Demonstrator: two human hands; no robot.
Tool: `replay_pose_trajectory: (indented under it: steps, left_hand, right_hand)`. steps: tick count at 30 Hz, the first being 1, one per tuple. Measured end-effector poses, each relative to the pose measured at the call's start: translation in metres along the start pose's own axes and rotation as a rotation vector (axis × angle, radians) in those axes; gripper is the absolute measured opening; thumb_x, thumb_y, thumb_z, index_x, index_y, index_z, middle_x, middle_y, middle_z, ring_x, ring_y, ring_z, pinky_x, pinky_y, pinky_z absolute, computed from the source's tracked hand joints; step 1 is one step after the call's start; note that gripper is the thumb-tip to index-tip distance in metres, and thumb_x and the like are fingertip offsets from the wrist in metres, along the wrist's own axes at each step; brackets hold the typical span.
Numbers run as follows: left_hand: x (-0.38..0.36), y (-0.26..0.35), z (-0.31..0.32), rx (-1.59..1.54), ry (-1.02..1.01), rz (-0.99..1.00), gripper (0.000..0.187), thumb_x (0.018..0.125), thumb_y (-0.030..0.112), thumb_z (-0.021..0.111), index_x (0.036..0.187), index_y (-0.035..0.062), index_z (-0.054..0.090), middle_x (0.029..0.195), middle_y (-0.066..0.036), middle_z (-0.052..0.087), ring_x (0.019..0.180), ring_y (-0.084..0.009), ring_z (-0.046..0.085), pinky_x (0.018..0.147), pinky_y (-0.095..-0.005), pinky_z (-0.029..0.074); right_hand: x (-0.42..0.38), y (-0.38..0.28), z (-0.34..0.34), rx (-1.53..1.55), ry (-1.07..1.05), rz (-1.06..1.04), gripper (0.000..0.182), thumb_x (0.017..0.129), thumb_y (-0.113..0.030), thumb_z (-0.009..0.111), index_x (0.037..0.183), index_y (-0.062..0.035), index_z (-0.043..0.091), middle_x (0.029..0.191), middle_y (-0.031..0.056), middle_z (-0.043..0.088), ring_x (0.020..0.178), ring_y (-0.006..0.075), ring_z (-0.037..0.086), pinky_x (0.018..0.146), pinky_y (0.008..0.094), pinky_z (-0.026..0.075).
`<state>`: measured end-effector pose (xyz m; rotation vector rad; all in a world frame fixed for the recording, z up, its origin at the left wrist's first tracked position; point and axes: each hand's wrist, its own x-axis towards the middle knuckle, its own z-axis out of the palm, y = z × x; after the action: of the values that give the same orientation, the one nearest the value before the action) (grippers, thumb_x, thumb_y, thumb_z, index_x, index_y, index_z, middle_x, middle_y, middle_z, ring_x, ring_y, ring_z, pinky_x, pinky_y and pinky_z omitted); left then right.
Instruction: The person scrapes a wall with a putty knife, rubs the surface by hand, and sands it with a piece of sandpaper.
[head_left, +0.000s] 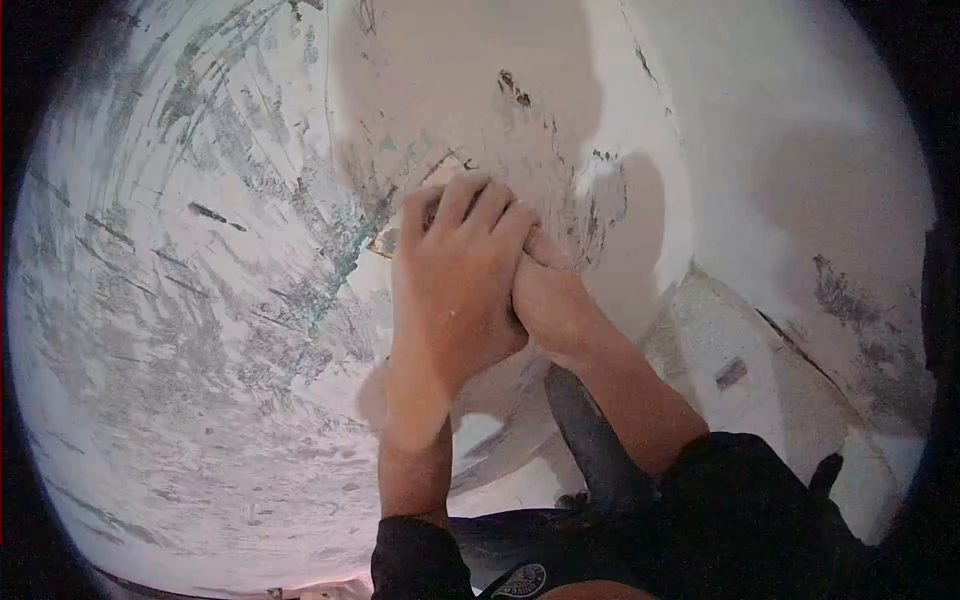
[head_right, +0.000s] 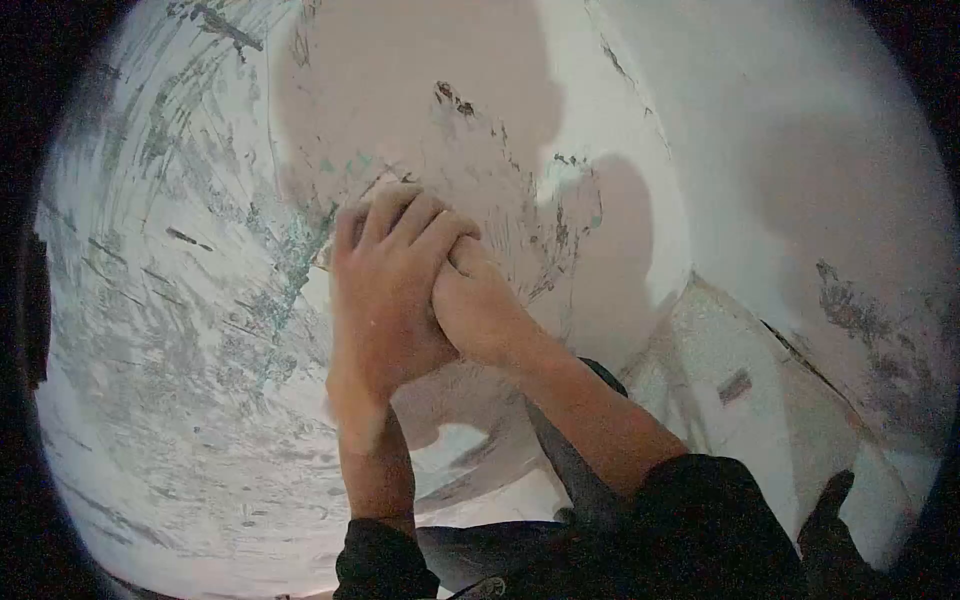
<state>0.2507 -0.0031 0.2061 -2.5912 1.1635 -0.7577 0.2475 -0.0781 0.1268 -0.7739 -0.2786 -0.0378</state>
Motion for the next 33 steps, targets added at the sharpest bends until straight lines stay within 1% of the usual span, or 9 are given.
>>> replay_pose_trajectory:
  steps: [6, 8, 11, 14, 24, 26, 28, 30, 33]
  left_hand:
    - [-0.001, -0.004, 0.000, 0.030, -0.067, 0.041, 0.046, 0.051, 0.020, 0.073, 0.095, 0.0147, 0.064, 0.101, -0.002, 0.061, 0.111, -0.0264, 0.053, 0.097, -0.0432, 0.036]
    - [-0.001, -0.007, -0.001, 0.053, -0.077, 0.059, 0.046, 0.051, 0.020, 0.074, 0.095, 0.0146, 0.064, 0.101, -0.002, 0.061, 0.111, -0.0263, 0.053, 0.098, -0.0435, 0.036]
    - [-0.002, -0.005, 0.000, 0.076, -0.101, 0.065, 0.047, 0.051, 0.020, 0.074, 0.096, 0.0148, 0.064, 0.101, -0.002, 0.061, 0.111, -0.0261, 0.053, 0.098, -0.0440, 0.036]
    - [0.002, -0.010, 0.002, 0.108, -0.101, 0.077, 0.047, 0.051, 0.020, 0.074, 0.096, 0.0151, 0.064, 0.102, -0.002, 0.061, 0.111, -0.0258, 0.053, 0.098, -0.0443, 0.036]
    - [0.000, -0.004, 0.012, 0.080, -0.058, 0.080, 0.049, 0.051, 0.021, 0.075, 0.098, 0.0153, 0.065, 0.103, -0.003, 0.061, 0.110, -0.0256, 0.054, 0.097, -0.0449, 0.036]
    - [0.003, -0.004, 0.014, 0.087, -0.073, 0.080, 0.048, 0.051, 0.020, 0.074, 0.098, 0.0153, 0.065, 0.102, -0.003, 0.061, 0.109, -0.0254, 0.054, 0.097, -0.0448, 0.036]
    - [0.005, -0.005, 0.016, 0.085, -0.095, 0.074, 0.048, 0.051, 0.020, 0.074, 0.098, 0.0152, 0.065, 0.102, -0.002, 0.061, 0.109, -0.0253, 0.054, 0.097, -0.0447, 0.036]
    - [0.009, -0.008, 0.021, 0.111, -0.007, 0.108, 0.047, 0.052, 0.020, 0.074, 0.098, 0.0150, 0.064, 0.101, -0.002, 0.061, 0.109, -0.0247, 0.054, 0.097, -0.0446, 0.036]
    - [0.001, -0.004, 0.019, 0.048, -0.024, 0.051, 0.048, 0.051, 0.022, 0.075, 0.098, 0.0150, 0.065, 0.101, -0.002, 0.061, 0.109, -0.0243, 0.054, 0.097, -0.0450, 0.036]
  right_hand:
    - [-0.003, 0.008, 0.008, 0.146, 0.078, 0.015, 0.036, 0.103, -0.018, 0.039, 0.128, 0.0072, 0.044, 0.121, 0.0195, 0.055, 0.114, 0.0233, 0.054, 0.096, 0.0340, 0.047]
    - [0.007, 0.030, 0.003, 0.016, 0.041, -0.033, 0.034, 0.105, -0.020, 0.040, 0.133, -0.0010, 0.042, 0.128, 0.0130, 0.052, 0.118, 0.0184, 0.051, 0.099, 0.0320, 0.045]
    - [-0.003, 0.021, 0.009, 0.187, 0.071, 0.008, 0.033, 0.105, -0.020, 0.041, 0.133, -0.0016, 0.042, 0.127, 0.0117, 0.053, 0.116, 0.0176, 0.051, 0.099, 0.0313, 0.045]
    - [0.012, 0.031, 0.004, 0.122, 0.068, -0.023, 0.032, 0.105, -0.019, 0.042, 0.132, -0.0023, 0.043, 0.126, 0.0109, 0.053, 0.116, 0.0169, 0.052, 0.098, 0.0308, 0.045]
    - [0.000, 0.020, -0.001, 0.067, 0.092, -0.036, 0.030, 0.103, -0.016, 0.044, 0.128, -0.0009, 0.047, 0.122, 0.0111, 0.056, 0.113, 0.0167, 0.054, 0.095, 0.0313, 0.047]
    - [0.004, 0.024, -0.010, 0.131, 0.049, -0.042, 0.031, 0.102, -0.012, 0.041, 0.128, 0.0047, 0.045, 0.121, 0.0152, 0.056, 0.112, 0.0198, 0.054, 0.095, 0.0323, 0.047]
    - [0.010, 0.023, -0.008, 0.107, 0.074, -0.047, 0.031, 0.102, -0.015, 0.043, 0.128, 0.0024, 0.046, 0.122, 0.0134, 0.056, 0.112, 0.0186, 0.054, 0.095, 0.0320, 0.047]
    - [0.009, 0.022, -0.008, 0.094, 0.119, -0.040, 0.031, 0.103, -0.017, 0.045, 0.128, 0.0000, 0.047, 0.122, 0.0116, 0.056, 0.112, 0.0175, 0.055, 0.094, 0.0316, 0.047]
    - [0.007, 0.014, -0.009, 0.034, 0.078, -0.039, 0.032, 0.101, -0.013, 0.041, 0.127, 0.0048, 0.045, 0.120, 0.0163, 0.057, 0.112, 0.0214, 0.055, 0.094, 0.0328, 0.047]
